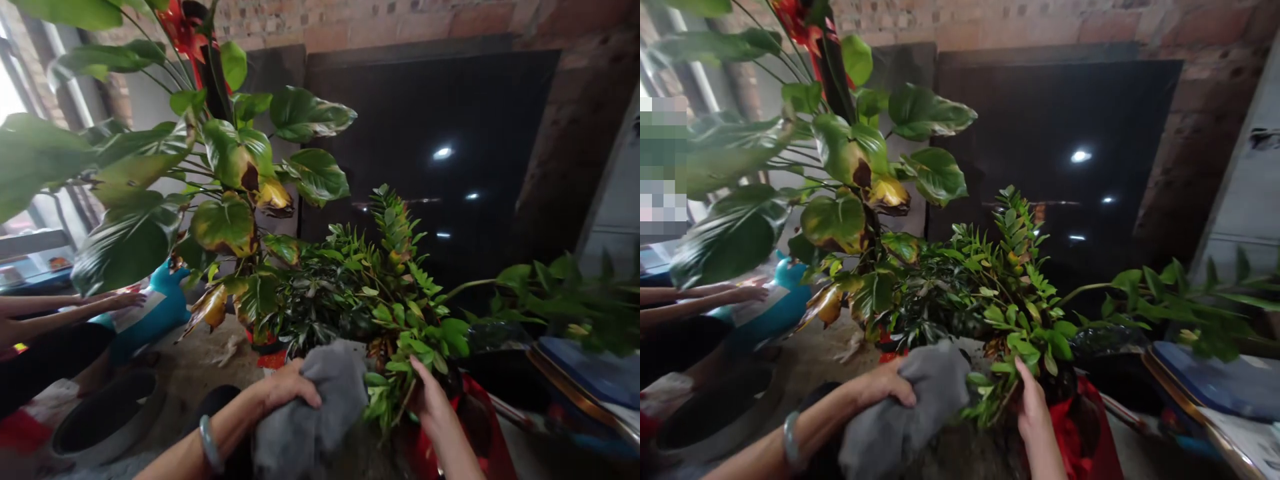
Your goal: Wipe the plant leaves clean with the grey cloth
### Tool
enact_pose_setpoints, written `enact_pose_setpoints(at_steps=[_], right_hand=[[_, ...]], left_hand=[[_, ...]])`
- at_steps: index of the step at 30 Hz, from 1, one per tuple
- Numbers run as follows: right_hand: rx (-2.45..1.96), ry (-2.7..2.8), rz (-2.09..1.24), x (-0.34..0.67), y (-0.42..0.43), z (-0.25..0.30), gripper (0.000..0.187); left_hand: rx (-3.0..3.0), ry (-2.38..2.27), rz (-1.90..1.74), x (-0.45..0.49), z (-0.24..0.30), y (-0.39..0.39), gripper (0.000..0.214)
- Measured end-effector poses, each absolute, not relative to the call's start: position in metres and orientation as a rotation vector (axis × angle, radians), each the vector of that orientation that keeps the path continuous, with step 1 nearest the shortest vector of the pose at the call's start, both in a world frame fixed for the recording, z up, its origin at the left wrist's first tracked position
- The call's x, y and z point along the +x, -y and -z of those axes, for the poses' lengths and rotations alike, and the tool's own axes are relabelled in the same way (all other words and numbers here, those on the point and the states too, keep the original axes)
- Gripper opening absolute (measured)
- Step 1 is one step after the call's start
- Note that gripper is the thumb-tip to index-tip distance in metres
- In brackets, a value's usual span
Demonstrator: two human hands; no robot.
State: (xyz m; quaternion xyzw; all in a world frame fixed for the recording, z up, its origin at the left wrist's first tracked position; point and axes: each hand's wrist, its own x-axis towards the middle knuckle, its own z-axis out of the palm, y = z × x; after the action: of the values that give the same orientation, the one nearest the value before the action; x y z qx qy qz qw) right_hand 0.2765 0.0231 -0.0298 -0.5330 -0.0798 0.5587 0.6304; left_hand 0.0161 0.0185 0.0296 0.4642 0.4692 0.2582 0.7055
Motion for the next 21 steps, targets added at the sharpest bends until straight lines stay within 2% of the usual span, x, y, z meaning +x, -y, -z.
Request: enact_pose_setpoints(at_steps=[3, 5, 12, 15, 19, 21], right_hand=[[-1.272, 0.238, -1.255, 0.272, -0.024, 0.03, 0.034], [-1.278, 0.259, -1.232, 0.268, -0.025, 0.029, 0.035], [-1.234, 0.267, -1.197, 0.267, -0.024, 0.027, 0.041], [-1.216, 0.258, -1.209, 0.267, -0.024, 0.026, 0.041], [-1.226, 0.267, -1.224, 0.264, -0.025, 0.027, 0.037], [-1.194, 0.273, -1.224, 0.262, -0.027, 0.031, 0.038]], left_hand=[[0.957, -0.906, -0.714, 0.022, -0.06, -0.041, 0.036], [0.929, -0.89, -0.775, 0.035, -0.064, -0.051, 0.035], [0.948, -0.927, -0.701, 0.06, -0.028, -0.048, 0.026], [1.001, -0.817, -0.68, 0.057, -0.047, -0.053, 0.032], [1.012, -0.792, -0.896, 0.069, -0.085, -0.075, 0.046], [1.016, -0.831, -0.978, 0.081, -0.086, -0.083, 0.046]])
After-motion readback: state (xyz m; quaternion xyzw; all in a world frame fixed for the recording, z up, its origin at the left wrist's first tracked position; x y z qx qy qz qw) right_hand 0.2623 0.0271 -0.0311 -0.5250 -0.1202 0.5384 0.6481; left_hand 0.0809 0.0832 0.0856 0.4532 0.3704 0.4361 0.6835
